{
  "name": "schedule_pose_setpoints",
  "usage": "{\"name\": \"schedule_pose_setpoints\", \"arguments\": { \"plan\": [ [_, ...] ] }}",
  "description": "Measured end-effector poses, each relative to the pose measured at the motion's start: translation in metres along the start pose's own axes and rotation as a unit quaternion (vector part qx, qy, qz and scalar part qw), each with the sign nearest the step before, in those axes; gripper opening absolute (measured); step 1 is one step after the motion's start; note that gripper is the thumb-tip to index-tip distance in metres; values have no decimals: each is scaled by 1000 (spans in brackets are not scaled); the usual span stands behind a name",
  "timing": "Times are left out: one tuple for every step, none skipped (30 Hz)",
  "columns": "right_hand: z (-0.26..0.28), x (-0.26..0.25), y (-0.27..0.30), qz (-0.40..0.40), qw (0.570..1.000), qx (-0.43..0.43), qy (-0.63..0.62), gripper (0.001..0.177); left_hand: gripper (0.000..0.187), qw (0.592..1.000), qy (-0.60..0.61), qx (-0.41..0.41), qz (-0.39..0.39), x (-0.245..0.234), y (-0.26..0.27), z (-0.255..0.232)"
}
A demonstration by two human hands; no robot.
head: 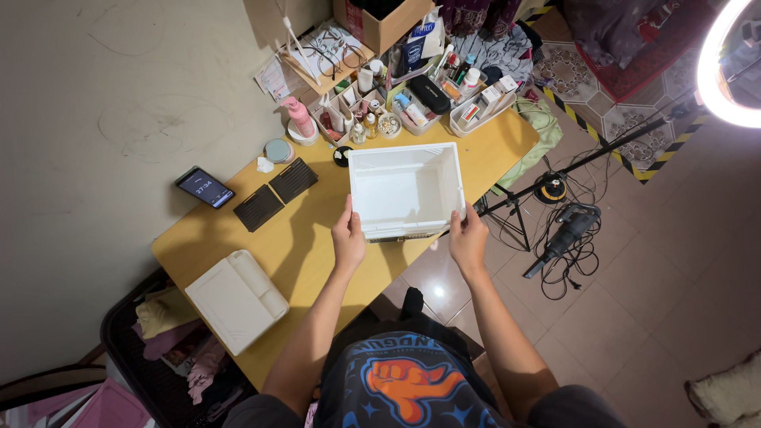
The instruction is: The person takes apart a white plastic drawer organizer on a desk, removing its drawer fronts and sliding panels and separating the box body from its lid, then reassembles the panels and drawer fronts back into the box.
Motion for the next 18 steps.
{"name": "schedule_pose_setpoints", "arguments": {
  "plan": [
    [5, -1, 2, -19, 999, -43, 13, 41, 48, 1000, 16, 19, -2, -1, 0, -2],
    [12, -2, 3, -37, 995, -86, 26, 43, 48, 999, 31, 37, -4, -1, 0, -3],
    [20, -2, 6, -88, 979, -146, 111, 49, 47, 997, 48, 56, -5, -1, 0, -4],
    [29, 0, 10, -138, 949, -204, 195, 56, 48, 997, 61, 57, -3, -2, -1, -4],
    [38, 2, 13, -184, 907, -260, 275, 62, 49, 996, 74, 58, -1, -2, -2, -3],
    [46, 3, 16, -137, 923, -267, 240, 57, 50, 994, 87, 59, 1, -3, -3, -2],
    [54, 5, 21, -88, 936, -272, 204, 53, 50, 995, 85, 47, 2, -4, -2, 0],
    [62, 9, 25, -39, 946, -277, 166, 49, 50, 996, 82, 34, 3, -5, -2, 3],
    [69, 15, 30, 14, 948, -278, 151, 49, 50, 997, 80, 21, 4, -5, -3, 6],
    [76, 21, 35, 67, 948, -278, 136, 49, 50, 995, 93, 19, 5, -6, -4, 8],
    [82, 27, 39, 120, 946, -277, 120, 50, 49, 994, 107, 15, 5, -6, -6, 10],
    [87, 34, 41, 142, 937, -292, 130, 46, 48, 993, 120, 12, 6, -6, -7, 12],
    [91, 41, 42, 165, 927, -306, 141, 42, 47, 992, 121, 16, 9, -7, -8, 13],
    [93, 47, 43, 187, 917, -320, 151, 39, 47, 992, 122, 19, 12, -8, -8, 13],
    [95, 52, 43, 206, 911, -317, 166, 36, 46, 992, 123, 23, 14, -9, -9, 13],
    [96, 59, 42, 225, 904, -315, 181, 34, 45, 993, 112, 22, 15, -10, -11, 12],
    [96, 65, 41, 245, 897, -312, 196, 31, 45, 995, 101, 20, 16, -10, -12, 10],
    [96, 71, 41, 253, 891, -316, 205, 27, 44, 996, 91, 18, 16, -11, -12, 8]
  ]
}}
Point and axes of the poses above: each hand's wrist, its own y-axis away from the middle knuckle, its own x-axis out of the palm, z = x × y, the point moved 1 cm from there along -y, towards the middle knuckle, and after that the axes turned 9 degrees about x, right-handed, at the moved point
